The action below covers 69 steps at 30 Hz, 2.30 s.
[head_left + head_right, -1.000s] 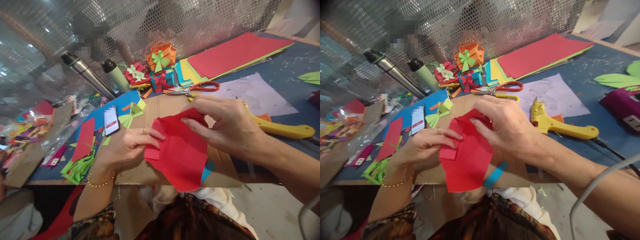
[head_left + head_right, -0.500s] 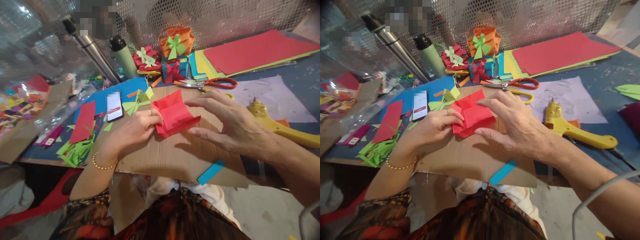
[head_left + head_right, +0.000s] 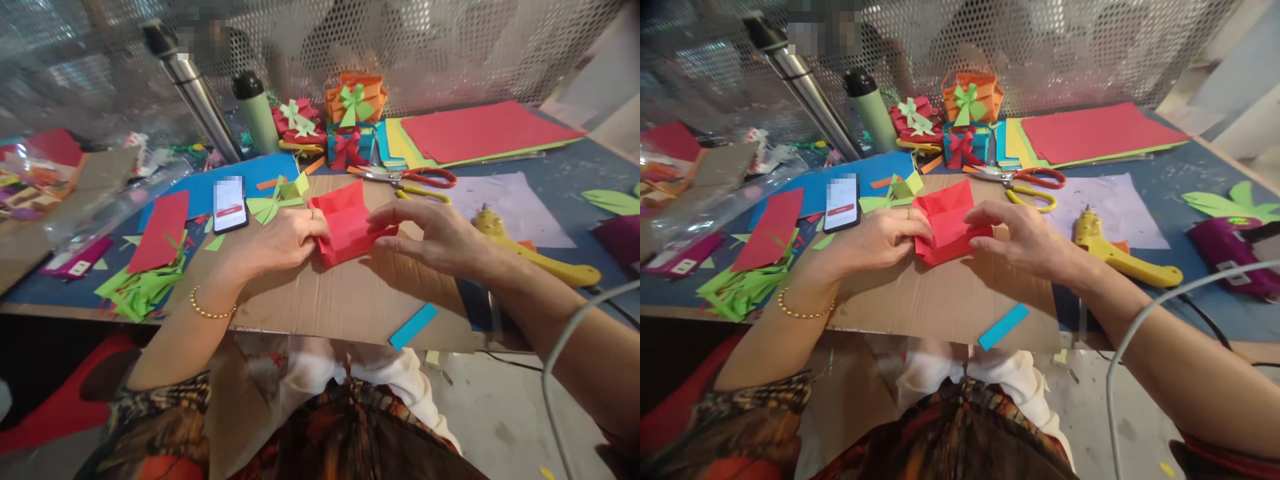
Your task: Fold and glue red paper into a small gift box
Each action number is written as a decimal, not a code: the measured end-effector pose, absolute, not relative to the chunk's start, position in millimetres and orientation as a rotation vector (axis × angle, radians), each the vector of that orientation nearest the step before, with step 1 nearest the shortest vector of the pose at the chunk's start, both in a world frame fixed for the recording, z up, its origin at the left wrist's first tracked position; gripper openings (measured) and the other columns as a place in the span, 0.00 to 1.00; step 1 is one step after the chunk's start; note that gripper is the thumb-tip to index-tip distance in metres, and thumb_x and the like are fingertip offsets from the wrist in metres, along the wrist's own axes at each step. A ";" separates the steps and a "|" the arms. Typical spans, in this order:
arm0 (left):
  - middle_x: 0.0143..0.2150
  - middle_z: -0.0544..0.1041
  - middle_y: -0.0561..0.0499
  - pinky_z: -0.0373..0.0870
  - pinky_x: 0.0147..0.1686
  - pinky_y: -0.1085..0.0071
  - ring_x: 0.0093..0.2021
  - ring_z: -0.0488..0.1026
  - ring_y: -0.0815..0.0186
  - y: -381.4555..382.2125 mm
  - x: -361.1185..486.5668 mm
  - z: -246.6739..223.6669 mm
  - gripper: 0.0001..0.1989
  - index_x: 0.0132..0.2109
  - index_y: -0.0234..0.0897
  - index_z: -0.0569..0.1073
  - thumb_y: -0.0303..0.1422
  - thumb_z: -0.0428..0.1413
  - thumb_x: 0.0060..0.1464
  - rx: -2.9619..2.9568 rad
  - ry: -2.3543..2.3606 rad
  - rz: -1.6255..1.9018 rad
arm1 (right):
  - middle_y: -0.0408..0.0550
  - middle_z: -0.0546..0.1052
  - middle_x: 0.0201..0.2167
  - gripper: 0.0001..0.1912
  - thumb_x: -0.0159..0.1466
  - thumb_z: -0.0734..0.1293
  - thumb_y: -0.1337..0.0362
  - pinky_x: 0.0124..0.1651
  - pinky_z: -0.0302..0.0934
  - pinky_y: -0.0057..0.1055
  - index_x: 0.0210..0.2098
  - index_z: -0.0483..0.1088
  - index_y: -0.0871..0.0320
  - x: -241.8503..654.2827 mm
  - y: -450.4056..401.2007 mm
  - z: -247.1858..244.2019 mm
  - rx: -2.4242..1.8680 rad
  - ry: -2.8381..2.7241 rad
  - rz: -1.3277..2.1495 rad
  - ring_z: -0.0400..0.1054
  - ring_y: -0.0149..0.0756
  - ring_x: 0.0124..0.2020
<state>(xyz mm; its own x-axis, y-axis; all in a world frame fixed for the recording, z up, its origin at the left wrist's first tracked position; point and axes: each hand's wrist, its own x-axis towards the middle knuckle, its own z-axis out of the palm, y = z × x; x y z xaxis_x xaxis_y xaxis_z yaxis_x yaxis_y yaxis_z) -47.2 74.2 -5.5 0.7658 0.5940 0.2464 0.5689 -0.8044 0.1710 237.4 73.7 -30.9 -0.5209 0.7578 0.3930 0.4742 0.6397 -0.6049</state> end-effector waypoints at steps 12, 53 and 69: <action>0.43 0.85 0.49 0.73 0.42 0.68 0.40 0.80 0.64 37.0 -20.9 -0.4 0.16 0.49 0.38 0.80 0.22 0.51 0.61 2.770 1.025 0.511 | 0.53 0.81 0.41 0.17 0.64 0.72 0.59 0.47 0.67 0.43 0.51 0.75 0.58 226.1 84.0 -44.2 -1.030 -2.098 0.435 0.74 0.45 0.41; 0.44 0.83 0.47 0.74 0.45 0.69 0.43 0.78 0.65 100.9 -43.0 -12.7 0.18 0.50 0.39 0.83 0.28 0.48 0.69 2.490 1.033 0.520 | 0.52 0.74 0.32 0.10 0.68 0.61 0.74 0.38 0.55 0.37 0.34 0.72 0.58 227.5 58.2 -47.1 -0.837 -2.471 0.130 0.62 0.40 0.34; 0.60 0.79 0.45 0.72 0.59 0.57 0.56 0.77 0.58 91.0 -43.6 -19.0 0.19 0.51 0.43 0.82 0.23 0.49 0.66 2.758 0.997 0.363 | 0.56 0.78 0.40 0.10 0.67 0.63 0.73 0.43 0.64 0.42 0.39 0.76 0.57 230.6 60.1 -54.1 -0.883 -2.378 0.194 0.69 0.45 0.41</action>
<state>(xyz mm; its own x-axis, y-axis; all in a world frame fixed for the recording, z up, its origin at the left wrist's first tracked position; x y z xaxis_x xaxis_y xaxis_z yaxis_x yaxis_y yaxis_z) -43.6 91.0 -19.0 0.7443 0.6472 0.1649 0.6017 -0.7569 0.2550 230.6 60.1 -54.1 -0.6065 0.6356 0.4777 0.5497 0.7693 -0.3256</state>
